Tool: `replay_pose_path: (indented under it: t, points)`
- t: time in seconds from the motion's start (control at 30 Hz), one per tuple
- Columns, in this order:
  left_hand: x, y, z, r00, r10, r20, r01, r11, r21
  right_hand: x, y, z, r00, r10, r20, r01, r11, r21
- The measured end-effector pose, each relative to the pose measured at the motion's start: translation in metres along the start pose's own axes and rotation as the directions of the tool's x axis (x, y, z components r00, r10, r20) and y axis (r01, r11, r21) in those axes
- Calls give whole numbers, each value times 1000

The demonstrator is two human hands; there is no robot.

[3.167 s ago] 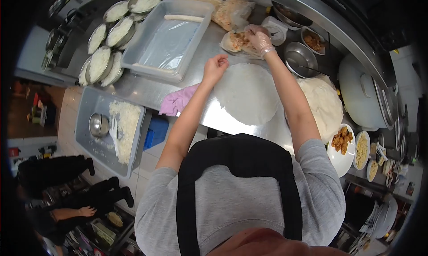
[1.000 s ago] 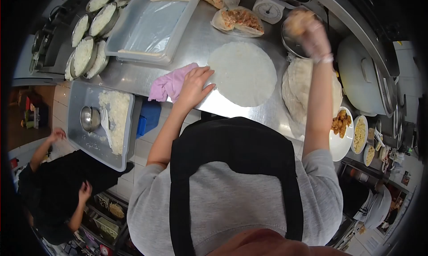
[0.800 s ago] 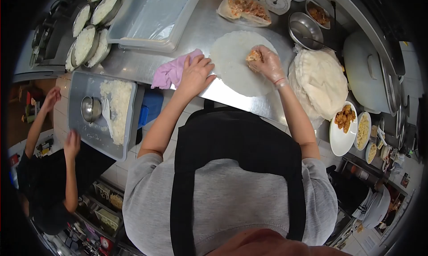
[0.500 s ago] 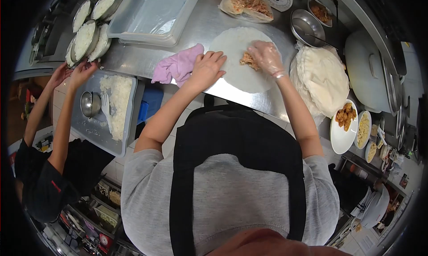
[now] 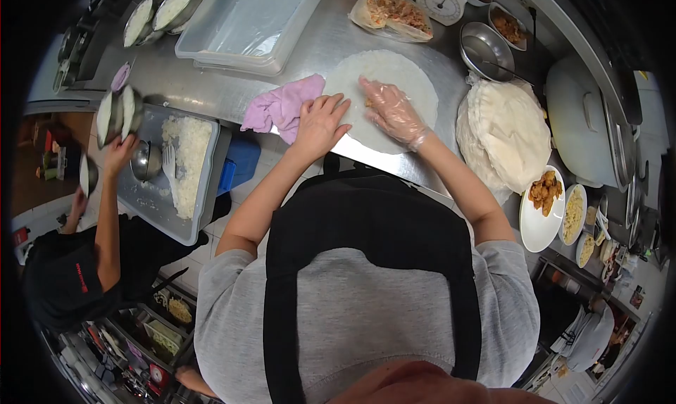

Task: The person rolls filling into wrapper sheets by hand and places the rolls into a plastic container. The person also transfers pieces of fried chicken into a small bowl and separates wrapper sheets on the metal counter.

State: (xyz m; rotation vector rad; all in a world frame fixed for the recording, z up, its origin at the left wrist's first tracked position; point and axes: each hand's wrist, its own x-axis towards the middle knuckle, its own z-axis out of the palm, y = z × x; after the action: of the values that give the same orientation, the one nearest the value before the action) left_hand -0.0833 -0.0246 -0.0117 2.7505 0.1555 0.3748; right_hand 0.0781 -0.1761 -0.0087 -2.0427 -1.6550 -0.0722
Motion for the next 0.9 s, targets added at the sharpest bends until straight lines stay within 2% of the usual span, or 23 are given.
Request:
replay_pose_path:
  t: [0.03, 0.07, 0.13, 0.17, 0.23, 0.37, 0.43, 0.57, 0.63, 0.67, 0.7, 0.77, 0.83, 0.9]
  points:
    - [0, -1, 0, 1000, 5, -1, -5, 1000, 4, 2, -5, -8, 993, 0, -116, 10, 997, 83]
    - [0, -1, 1, 1000, 7, 0, -7, 1000, 11, -1, -6, -13, 993, -1, -120, 11, 997, 82]
    - [-1, -1, 2, 1000, 5, -3, -5, 1000, 18, -10, -3, -24, 973, 219, -70, -220, 975, -16]
    - [-1, -1, 2, 1000, 5, -3, -5, 1000, 19, -11, -1, -21, 974, 215, -70, -217, 976, -16]
    - [0, -1, 2, 1000, 4, -2, -4, 1000, 19, -15, 6, -7, 963, 212, 166, -208, 977, -39]
    - [-2, 0, 2, 1000, 0, -3, 0, 1000, 20, -8, 11, 2, 942, 189, 278, -165, 980, -107]
    - [-1, 0, 1, 1000, -2, -12, 3, 1000, 26, -6, 6, -15, 999, 27, 45, -25, 999, -28]
    - [-2, 0, 2, 1000, 1, -5, -1, 1000, 19, 3, 12, -22, 995, 102, 10, -103, 991, 87]
    - [-1, -3, 1, 1000, 15, -10, -15, 1000, 8, 10, 11, -6, 990, 70, 124, -70, 998, -10]
    - [-2, -3, 2, 1000, 12, -8, -12, 1000, 10, 10, 4, -1, 998, -6, 59, 9, 999, -46]
    - [-1, -4, 3, 1000, 11, -4, -11, 1000, 10, 10, 3, 3, 999, 5, 53, -2, 998, -59]
    - [-1, -2, 2, 999, 29, -21, -29, 1000, 10, 7, 2, 7, 991, -62, 120, 76, 990, -116]
    - [0, -1, 3, 999, 30, -34, -30, 999, 17, 11, 5, 5, 988, -20, 152, 37, 993, -110]
    - [-1, -2, 2, 999, 32, -35, -31, 999, 18, 17, 4, 3, 931, 87, 355, -33, 987, -156]
